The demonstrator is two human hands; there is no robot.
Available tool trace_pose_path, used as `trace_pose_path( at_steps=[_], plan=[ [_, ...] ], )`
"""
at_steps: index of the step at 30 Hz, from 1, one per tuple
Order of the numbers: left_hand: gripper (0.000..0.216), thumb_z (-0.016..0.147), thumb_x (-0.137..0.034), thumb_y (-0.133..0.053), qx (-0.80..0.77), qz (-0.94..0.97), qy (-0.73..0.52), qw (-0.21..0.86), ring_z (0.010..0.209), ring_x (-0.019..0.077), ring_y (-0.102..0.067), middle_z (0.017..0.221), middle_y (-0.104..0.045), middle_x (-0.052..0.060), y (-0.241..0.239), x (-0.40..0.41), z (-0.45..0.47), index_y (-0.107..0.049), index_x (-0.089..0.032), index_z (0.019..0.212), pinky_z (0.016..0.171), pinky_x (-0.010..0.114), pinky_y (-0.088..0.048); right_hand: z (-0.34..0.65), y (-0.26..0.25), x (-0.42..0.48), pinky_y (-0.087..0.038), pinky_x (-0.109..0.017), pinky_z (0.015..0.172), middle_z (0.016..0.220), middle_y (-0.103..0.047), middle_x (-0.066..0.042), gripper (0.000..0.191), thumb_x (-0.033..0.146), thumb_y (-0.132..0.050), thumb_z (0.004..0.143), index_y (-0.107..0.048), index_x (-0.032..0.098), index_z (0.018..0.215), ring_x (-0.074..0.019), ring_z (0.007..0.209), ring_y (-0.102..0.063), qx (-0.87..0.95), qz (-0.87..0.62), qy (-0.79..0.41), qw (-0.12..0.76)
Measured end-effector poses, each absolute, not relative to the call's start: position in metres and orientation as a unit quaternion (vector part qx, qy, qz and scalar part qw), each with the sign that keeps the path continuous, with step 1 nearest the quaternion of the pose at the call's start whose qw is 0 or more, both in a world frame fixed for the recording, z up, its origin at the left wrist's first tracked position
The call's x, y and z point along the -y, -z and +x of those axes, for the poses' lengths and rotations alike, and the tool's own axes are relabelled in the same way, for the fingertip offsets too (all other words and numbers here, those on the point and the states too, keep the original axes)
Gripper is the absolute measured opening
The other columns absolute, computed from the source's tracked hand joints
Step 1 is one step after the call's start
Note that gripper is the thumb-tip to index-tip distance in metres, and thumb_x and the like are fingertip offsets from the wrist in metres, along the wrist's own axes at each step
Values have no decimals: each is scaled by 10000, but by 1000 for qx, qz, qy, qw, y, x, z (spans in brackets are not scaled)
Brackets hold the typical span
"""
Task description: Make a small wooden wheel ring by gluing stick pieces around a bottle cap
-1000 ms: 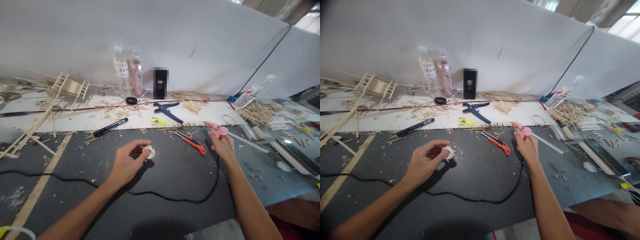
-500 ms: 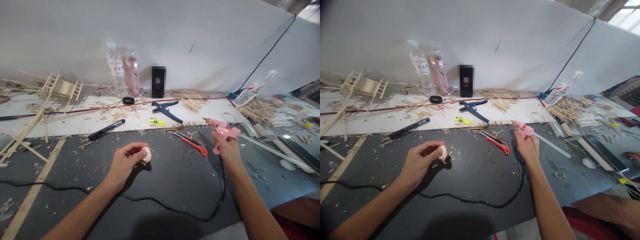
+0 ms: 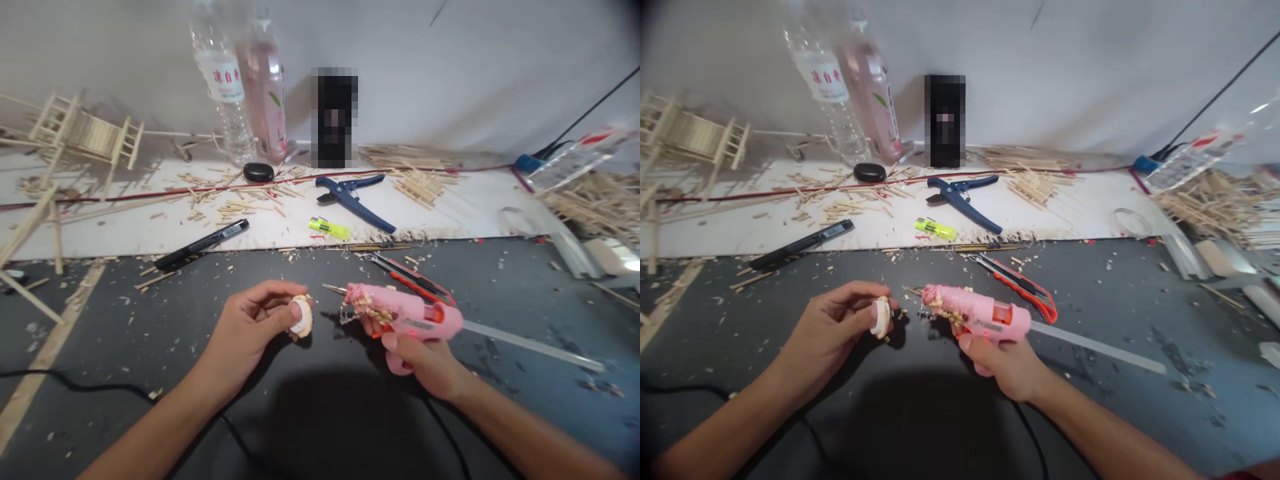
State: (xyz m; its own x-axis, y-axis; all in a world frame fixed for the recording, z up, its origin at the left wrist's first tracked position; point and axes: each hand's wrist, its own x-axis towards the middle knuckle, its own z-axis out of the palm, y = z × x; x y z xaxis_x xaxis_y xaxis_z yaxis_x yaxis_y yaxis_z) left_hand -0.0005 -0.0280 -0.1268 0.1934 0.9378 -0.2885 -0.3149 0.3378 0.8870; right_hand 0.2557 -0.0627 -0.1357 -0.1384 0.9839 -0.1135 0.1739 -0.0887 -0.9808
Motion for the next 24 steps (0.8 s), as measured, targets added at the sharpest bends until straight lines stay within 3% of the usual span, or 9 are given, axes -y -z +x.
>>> trace_pose_path(
  at_steps=[5, 10, 19, 22, 24],
  plan=[
    [143, 795, -284, -922, -423, 358, -439, 707, 623, 95, -724, 762, -807, 17, 126, 30, -2, -848, -252, 914, 625, 136, -588, 261, 128, 62, -335, -264, 426, 507, -409, 47, 244, 374, -676, 870, -595, 242, 682, -123, 442, -328, 646, -478, -499, 324],
    [92, 807, -242, -911, -417, 341, -427, 727, 604, 86, -730, 720, -800, 13, 123, 30, 0, -849, -240, 876, 588, 92, -567, 248, 109, 52, -358, -313, 506, 617, -532, -8, 153, 184, -541, 803, -521, 256, 669, -179, 549, -450, 766, -446, -367, 282],
    [77, 838, -210, -885, -392, 309, -417, 759, 651, 90, -756, 757, -818, 24, 123, 32, 3, -849, -239, 899, 631, 88, -584, 242, 107, 53, -346, -324, 458, 591, -537, -11, 221, 152, -465, 825, -487, 269, 640, -180, 479, -495, 806, -467, -236, 277],
    [75, 849, -211, -877, -391, 305, -412, 764, 660, 76, -751, 763, -816, 11, 123, 33, 2, -845, -246, 907, 642, 76, -577, 248, 120, 64, -421, -339, 512, 652, -608, -38, 250, 178, -447, 889, -608, 267, 720, -207, 542, -550, 805, -481, -227, 264],
    [74, 852, -210, -875, -389, 303, -408, 769, 664, 67, -747, 765, -814, -1, 122, 33, 2, -843, -247, 907, 641, 66, -570, 255, 133, 76, -512, -384, 608, 786, -713, -82, 292, 270, -447, 955, -735, 278, 908, -257, 661, -637, 785, -520, -213, 260]
  ],
)
